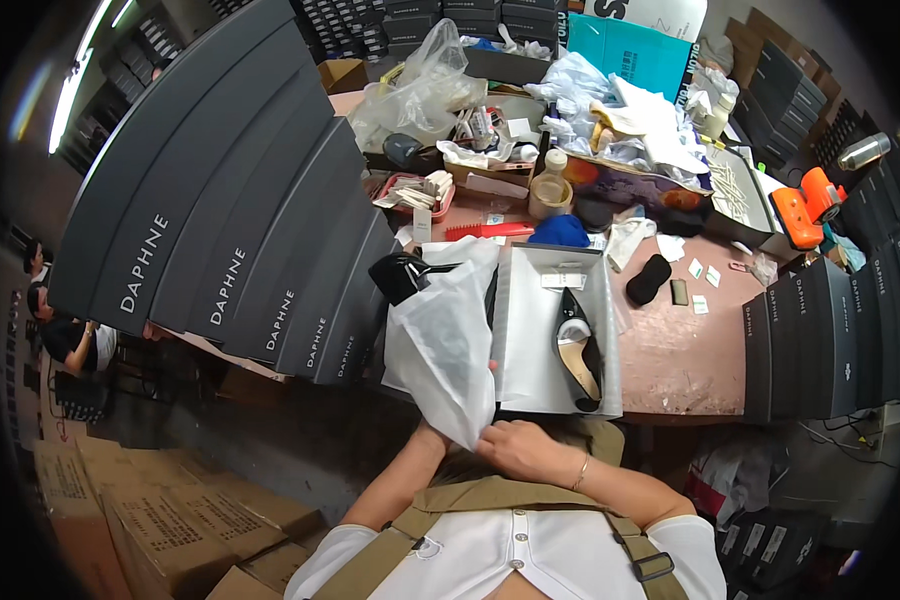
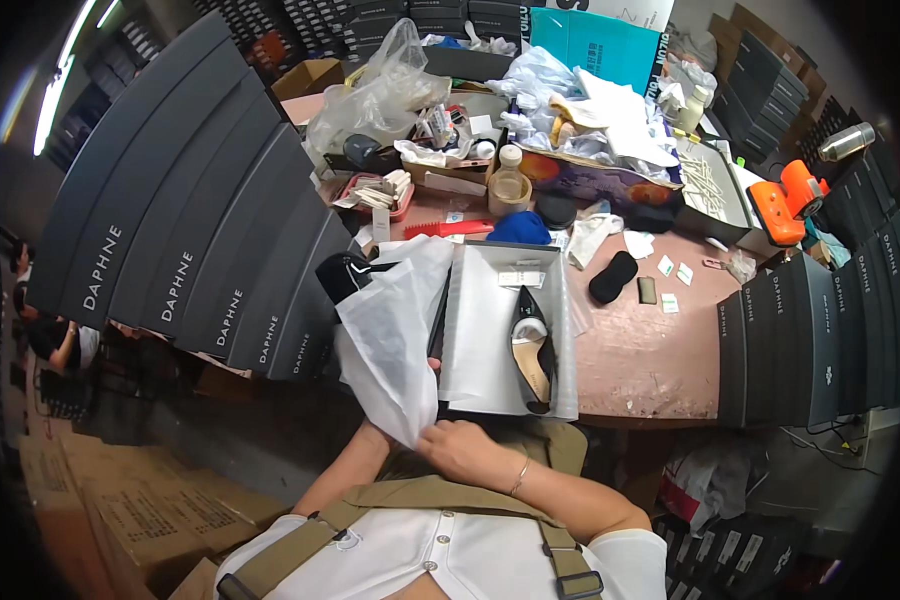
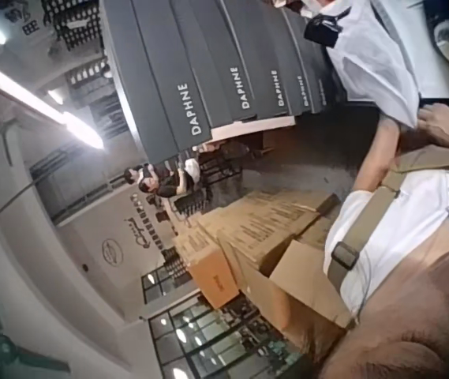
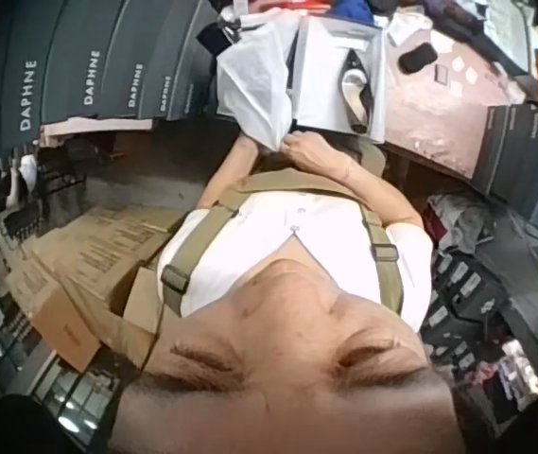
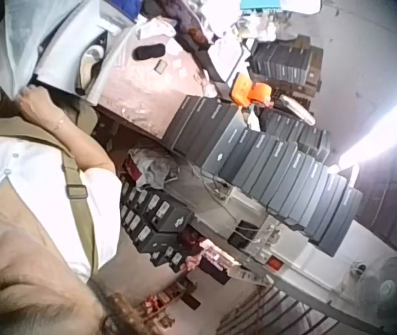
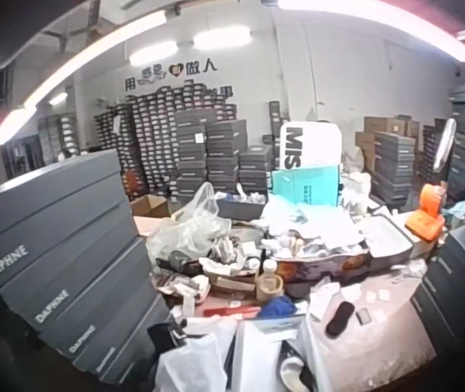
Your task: Inspecting, cleaning, and packing black high-heeled shoes into a shoebox.
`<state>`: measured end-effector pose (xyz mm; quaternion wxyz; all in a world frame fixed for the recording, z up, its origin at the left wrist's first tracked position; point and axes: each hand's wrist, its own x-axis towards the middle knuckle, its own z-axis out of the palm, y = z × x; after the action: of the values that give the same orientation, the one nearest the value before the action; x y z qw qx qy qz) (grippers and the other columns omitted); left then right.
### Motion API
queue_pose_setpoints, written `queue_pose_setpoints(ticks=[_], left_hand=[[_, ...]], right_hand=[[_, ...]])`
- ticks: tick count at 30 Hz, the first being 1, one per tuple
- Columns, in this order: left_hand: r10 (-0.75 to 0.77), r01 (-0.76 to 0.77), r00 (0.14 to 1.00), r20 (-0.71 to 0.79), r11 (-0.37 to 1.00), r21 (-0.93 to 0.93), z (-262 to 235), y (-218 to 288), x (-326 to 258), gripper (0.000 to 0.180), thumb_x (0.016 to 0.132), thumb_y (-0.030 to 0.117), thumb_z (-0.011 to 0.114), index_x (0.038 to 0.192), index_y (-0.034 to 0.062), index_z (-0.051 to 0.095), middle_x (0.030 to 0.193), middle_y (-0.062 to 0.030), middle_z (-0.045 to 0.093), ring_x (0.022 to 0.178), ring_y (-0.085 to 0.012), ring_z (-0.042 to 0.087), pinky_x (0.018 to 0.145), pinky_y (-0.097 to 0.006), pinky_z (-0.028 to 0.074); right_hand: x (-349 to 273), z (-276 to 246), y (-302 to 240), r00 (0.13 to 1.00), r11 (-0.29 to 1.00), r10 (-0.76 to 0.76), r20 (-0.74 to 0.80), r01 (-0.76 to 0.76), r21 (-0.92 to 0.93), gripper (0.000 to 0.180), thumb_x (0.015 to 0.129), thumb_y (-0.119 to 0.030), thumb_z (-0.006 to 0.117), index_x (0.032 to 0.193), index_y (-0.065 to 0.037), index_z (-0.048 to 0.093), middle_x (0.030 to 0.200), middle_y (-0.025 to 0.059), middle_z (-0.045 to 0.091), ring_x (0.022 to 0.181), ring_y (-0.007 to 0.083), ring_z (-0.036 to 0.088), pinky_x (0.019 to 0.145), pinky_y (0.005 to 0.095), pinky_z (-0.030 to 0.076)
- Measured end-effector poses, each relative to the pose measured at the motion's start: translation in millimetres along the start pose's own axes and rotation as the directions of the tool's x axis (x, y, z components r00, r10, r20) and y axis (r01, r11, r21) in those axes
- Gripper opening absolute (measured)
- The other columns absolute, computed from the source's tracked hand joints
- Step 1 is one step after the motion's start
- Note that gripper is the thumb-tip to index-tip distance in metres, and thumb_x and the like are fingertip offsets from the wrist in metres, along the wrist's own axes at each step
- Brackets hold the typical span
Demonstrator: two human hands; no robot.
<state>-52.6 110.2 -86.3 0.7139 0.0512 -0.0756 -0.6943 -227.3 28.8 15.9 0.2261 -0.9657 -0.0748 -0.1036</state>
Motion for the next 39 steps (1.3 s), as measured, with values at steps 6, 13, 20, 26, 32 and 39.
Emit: queue_pose_setpoints(ticks=[6, 13, 20, 26, 32, 39], left_hand=[[0.309, 0.088, 0.950, -0.045, -0.128, 0.988, 66.4, 60.5, -28.3, 0.034, 0.093, 0.017, 0.056, 0.122, 0.0006, 0.055, 0.110, -0.0102, 0.064, 0.100, -0.0213, 0.061, 0.089, -0.033, 0.049], [0.888, -0.004, 0.398, -0.229, 0.251, 0.968, 103.6, 98.4, -3.9, 0.028, 0.097, 0.024, 0.051, 0.099, -0.0021, 0.062, 0.099, -0.0091, 0.061, 0.097, -0.0161, 0.059, 0.083, -0.028, 0.049], [0.286, 0.195, 0.938, 0.194, -0.901, 0.388, 79.3, 95.9, 38.4, 0.026, 0.083, 0.018, 0.068, 0.105, 0.0041, 0.064, 0.113, -0.0165, 0.060, 0.106, -0.0378, 0.057, 0.089, -0.045, 0.046], [0.489, 0.359, 0.863, -0.129, -0.414, 0.836, 102.6, 72.7, 39.8, 0.069, 0.082, 0.047, 0.067, 0.133, 0.0037, 0.050, 0.108, -0.0125, 0.064, 0.088, -0.0238, 0.061, 0.082, -0.036, 0.047], [0.361, -0.272, 0.871, -0.332, 0.919, 0.285, 107.0, -10.7, 66.1, 0.076, 0.091, 0.064, 0.037, 0.132, -0.0003, 0.043, 0.124, -0.0182, 0.055, 0.111, -0.0303, 0.056, 0.097, -0.042, 0.045], [0.490, -0.160, 0.869, -0.072, 0.416, 0.895, 96.8, -28.2, 78.9, 0.066, 0.088, 0.034, 0.059, 0.138, 0.0000, 0.032, 0.129, -0.0126, 0.046, 0.115, -0.0213, 0.047, 0.101, -0.034, 0.035]], right_hand=[[-2.2, -128.3, 55.0, 0.779, 0.723, 0.522, -0.346, -0.189, 0.665, 0.094, 0.071, -0.040, 0.081, 0.143, -0.001, 0.033, 0.134, 0.0161, 0.052, 0.122, 0.0251, 0.051, 0.101, 0.0375, 0.040], [-43.0, -112.8, 107.6, 0.589, 0.217, 0.797, -0.133, -0.075, 0.973, 0.044, 0.089, -0.022, 0.062, 0.128, -0.006, 0.049, 0.107, 0.0093, 0.063, 0.096, 0.0162, 0.064, 0.078, 0.0273, 0.052], [-43.9, -81.3, 62.1, 0.260, 0.310, 0.904, -0.339, 0.145, 0.939, 0.050, 0.093, -0.026, 0.052, 0.136, -0.005, 0.035, 0.119, 0.0117, 0.048, 0.108, 0.0195, 0.054, 0.084, 0.0337, 0.054], [-49.0, -61.3, 41.7, 0.442, 0.657, 0.723, -0.531, -0.200, 0.727, 0.044, 0.087, -0.021, 0.051, 0.127, -0.002, 0.049, 0.133, 0.0164, 0.045, 0.128, 0.0282, 0.040, 0.110, 0.0364, 0.026], [-19.8, -57.3, 29.4, 0.852, 0.549, 0.501, -0.151, -0.178, 0.817, 0.042, 0.093, -0.033, 0.049, 0.123, -0.004, 0.054, 0.124, 0.0182, 0.046, 0.122, 0.0299, 0.042, 0.106, 0.0356, 0.030], [-11.6, -65.5, 44.5, 0.797, 0.777, 0.563, -0.220, -0.420, 0.470, 0.021, 0.089, -0.021, 0.057, 0.084, -0.002, 0.051, 0.083, 0.0170, 0.053, 0.080, 0.0373, 0.054, 0.069, 0.0441, 0.043]])
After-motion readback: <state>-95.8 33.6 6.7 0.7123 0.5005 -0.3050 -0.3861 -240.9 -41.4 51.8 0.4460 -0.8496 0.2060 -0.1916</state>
